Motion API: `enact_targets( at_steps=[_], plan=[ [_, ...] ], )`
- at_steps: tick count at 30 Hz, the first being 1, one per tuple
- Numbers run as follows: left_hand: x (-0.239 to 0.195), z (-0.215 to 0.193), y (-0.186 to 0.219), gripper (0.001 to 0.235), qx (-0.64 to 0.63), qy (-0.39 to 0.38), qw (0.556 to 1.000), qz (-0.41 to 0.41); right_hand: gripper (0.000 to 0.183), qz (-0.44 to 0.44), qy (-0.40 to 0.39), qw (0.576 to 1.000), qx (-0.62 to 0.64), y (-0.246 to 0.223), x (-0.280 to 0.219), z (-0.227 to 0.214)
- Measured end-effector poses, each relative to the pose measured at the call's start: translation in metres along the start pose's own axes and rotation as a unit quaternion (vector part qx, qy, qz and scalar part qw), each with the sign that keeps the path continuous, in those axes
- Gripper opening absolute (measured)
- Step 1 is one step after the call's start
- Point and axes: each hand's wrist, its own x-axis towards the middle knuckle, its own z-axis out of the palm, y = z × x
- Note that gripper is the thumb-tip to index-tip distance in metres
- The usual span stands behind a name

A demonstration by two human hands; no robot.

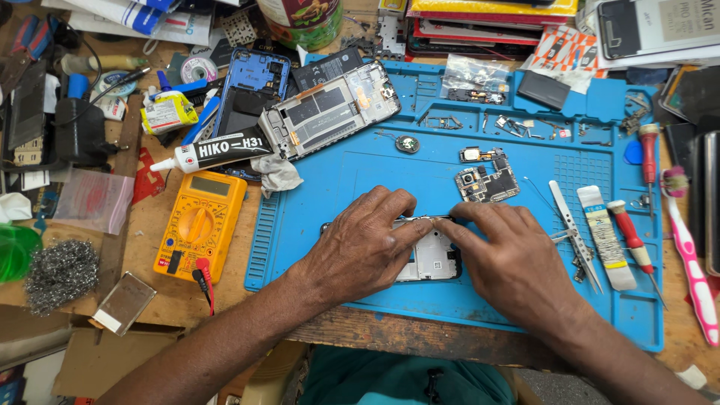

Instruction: The person applies adhesive from a tube to the edges of a white smartphone frame and a small metal bracket, then uses a cloth to wipe excess adhesive from the frame and bracket. The person handles the frame and bracket repeatedly, applying adhesive and cleaning surfaces on a cluttered workbench.

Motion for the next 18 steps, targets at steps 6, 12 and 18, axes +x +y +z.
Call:
enact_targets(
  at_steps=[6, 12, 18],
  plan=[
    [0.005, -0.009, 0.004, 0.026, -0.019, -0.004, 1.0, -0.011, 0.024, 0.21, 0.104, 0.962, 0.143, 0.027, -0.009, -0.058],
    [0.013, -0.008, 0.006, 0.026, -0.012, -0.023, 0.999, -0.032, 0.021, 0.326, 0.003, 0.941, 0.084, 0.064, -0.066, -0.085],
    [0.02, -0.013, 0.013, 0.027, -0.025, -0.003, 0.998, -0.049, 0.028, 0.346, -0.059, 0.936, 0.038, 0.043, -0.093, -0.069]
  ],
)
